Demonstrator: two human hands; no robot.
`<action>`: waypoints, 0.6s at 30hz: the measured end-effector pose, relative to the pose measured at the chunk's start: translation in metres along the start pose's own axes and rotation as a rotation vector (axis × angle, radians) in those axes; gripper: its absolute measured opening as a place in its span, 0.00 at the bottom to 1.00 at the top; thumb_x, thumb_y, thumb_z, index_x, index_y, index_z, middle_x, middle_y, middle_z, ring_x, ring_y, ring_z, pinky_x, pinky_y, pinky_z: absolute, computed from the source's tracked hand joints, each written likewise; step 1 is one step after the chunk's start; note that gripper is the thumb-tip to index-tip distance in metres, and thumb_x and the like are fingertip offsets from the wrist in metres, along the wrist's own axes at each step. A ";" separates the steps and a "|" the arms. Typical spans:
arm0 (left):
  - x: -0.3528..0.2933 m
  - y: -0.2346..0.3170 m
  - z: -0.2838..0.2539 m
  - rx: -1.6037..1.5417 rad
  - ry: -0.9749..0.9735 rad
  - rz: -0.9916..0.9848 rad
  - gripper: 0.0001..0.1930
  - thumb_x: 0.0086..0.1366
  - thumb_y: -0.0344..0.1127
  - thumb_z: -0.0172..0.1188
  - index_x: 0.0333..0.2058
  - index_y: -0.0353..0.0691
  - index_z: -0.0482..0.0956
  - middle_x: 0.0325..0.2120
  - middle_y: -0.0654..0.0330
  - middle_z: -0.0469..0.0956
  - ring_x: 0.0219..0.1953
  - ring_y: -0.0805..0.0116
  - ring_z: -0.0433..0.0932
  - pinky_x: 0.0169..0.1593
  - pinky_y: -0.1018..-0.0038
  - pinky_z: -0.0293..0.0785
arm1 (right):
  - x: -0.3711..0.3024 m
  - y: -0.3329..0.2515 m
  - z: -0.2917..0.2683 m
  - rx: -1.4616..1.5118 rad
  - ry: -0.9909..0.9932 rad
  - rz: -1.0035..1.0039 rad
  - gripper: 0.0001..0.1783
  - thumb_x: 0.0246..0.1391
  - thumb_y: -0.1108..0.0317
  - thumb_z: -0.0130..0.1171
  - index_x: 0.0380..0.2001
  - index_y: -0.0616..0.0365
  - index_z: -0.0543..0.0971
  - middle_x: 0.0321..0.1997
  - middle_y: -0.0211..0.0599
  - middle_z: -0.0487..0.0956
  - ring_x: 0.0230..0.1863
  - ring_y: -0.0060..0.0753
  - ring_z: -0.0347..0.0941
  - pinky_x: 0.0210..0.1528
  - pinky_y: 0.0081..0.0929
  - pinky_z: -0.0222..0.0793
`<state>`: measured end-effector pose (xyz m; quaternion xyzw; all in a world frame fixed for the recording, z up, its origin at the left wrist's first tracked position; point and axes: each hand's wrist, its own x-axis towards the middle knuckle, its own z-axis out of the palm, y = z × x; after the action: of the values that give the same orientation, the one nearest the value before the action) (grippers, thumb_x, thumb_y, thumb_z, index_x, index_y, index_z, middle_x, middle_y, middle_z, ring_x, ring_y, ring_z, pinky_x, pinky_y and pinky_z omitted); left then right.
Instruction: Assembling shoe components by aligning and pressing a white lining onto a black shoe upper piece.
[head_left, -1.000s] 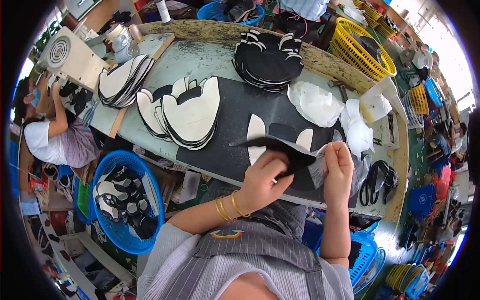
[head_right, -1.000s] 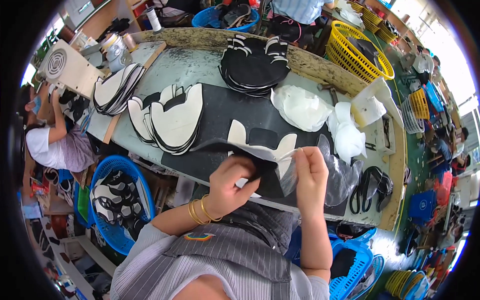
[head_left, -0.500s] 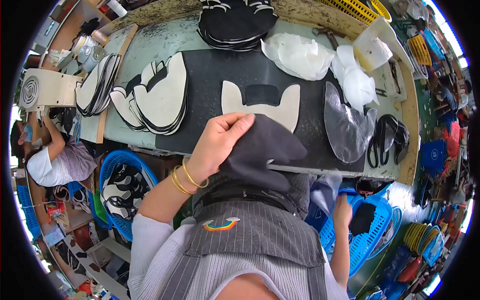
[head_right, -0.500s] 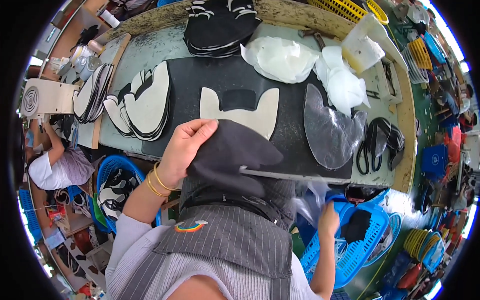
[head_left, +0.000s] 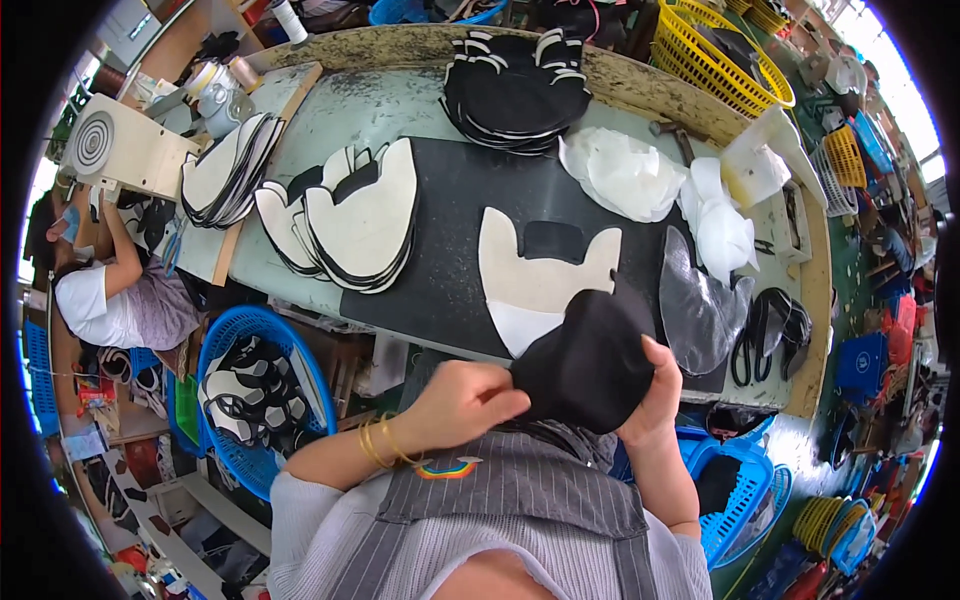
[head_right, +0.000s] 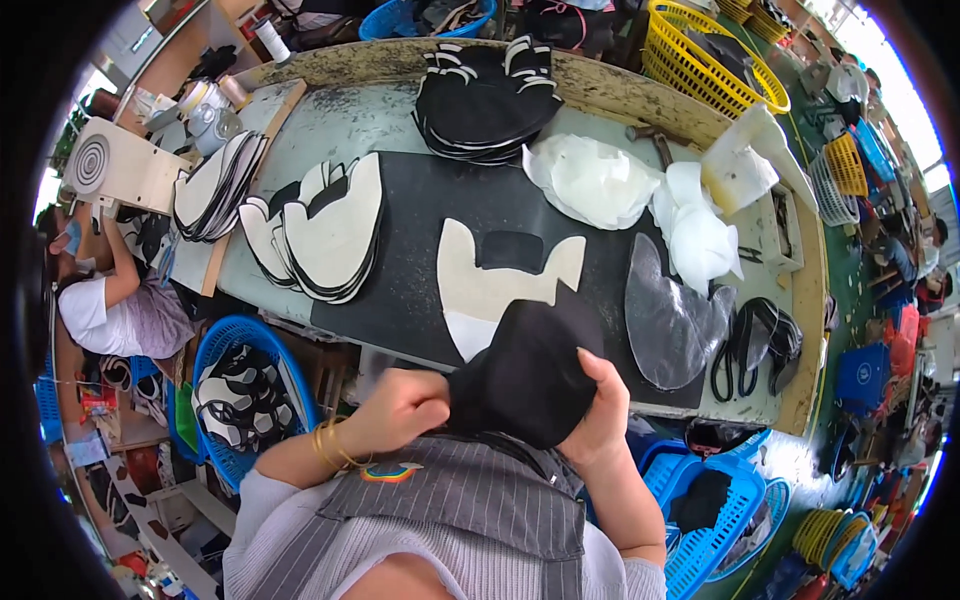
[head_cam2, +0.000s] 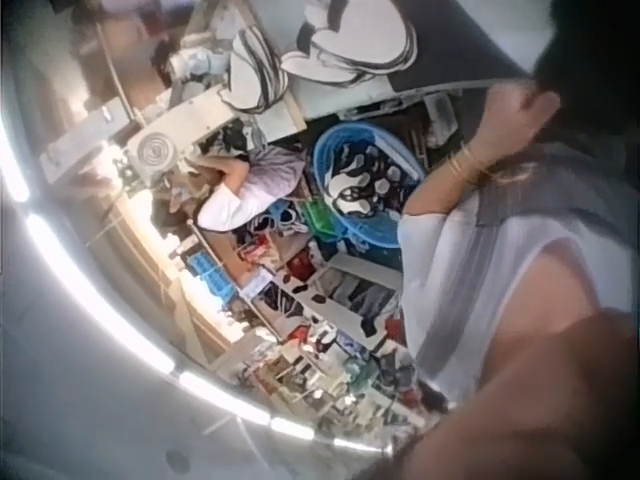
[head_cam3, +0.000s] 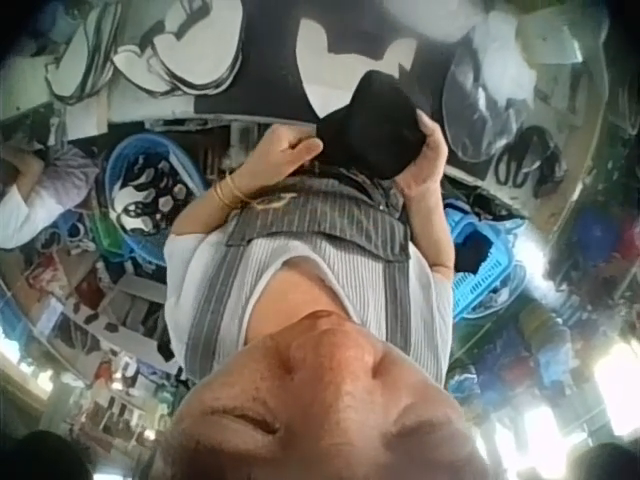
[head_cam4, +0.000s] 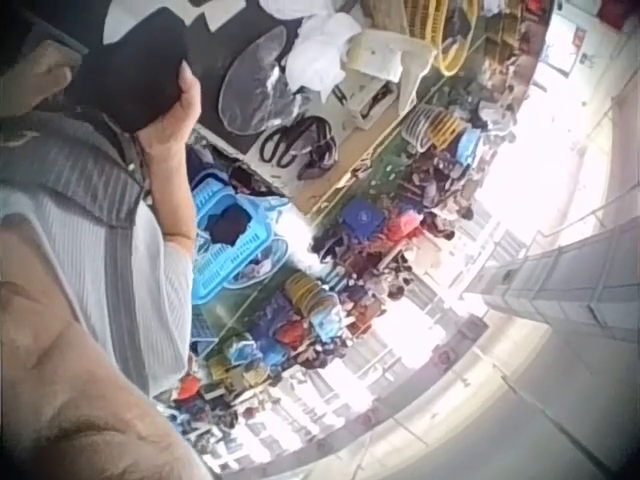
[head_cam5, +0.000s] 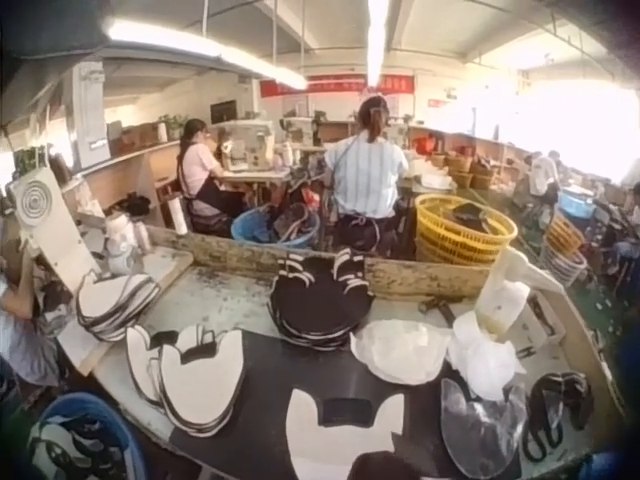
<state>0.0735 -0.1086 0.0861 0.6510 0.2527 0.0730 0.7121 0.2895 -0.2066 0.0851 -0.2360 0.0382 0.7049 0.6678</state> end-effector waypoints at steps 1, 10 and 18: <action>0.005 -0.008 0.004 -0.562 -0.111 -0.281 0.24 0.66 0.54 0.50 0.44 0.38 0.76 0.39 0.60 0.78 0.34 0.72 0.78 0.37 0.79 0.75 | 0.004 0.000 0.005 0.064 -0.031 0.004 0.29 0.56 0.56 0.46 0.57 0.62 0.66 0.57 0.46 0.71 0.57 0.46 0.68 0.62 0.44 0.60; 0.065 -0.040 -0.018 -0.748 0.441 0.057 0.09 0.62 0.29 0.59 0.41 0.35 0.76 0.37 0.63 0.78 0.38 0.75 0.76 0.45 0.79 0.74 | 0.034 -0.001 -0.035 -0.500 0.270 -0.220 0.19 0.59 0.68 0.50 0.52 0.66 0.71 0.52 0.43 0.75 0.50 0.35 0.73 0.54 0.32 0.69; 0.109 -0.066 -0.052 0.166 0.751 0.091 0.08 0.59 0.30 0.62 0.34 0.32 0.75 0.21 0.63 0.72 0.21 0.82 0.63 0.23 0.79 0.63 | 0.095 -0.023 -0.071 -1.397 0.387 -0.476 0.11 0.57 0.72 0.56 0.41 0.69 0.76 0.34 0.28 0.78 0.35 0.14 0.69 0.38 0.14 0.66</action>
<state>0.1290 -0.0243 -0.0076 0.6450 0.4716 0.3172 0.5109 0.3322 -0.1424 -0.0086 -0.7248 -0.3524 0.3486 0.4786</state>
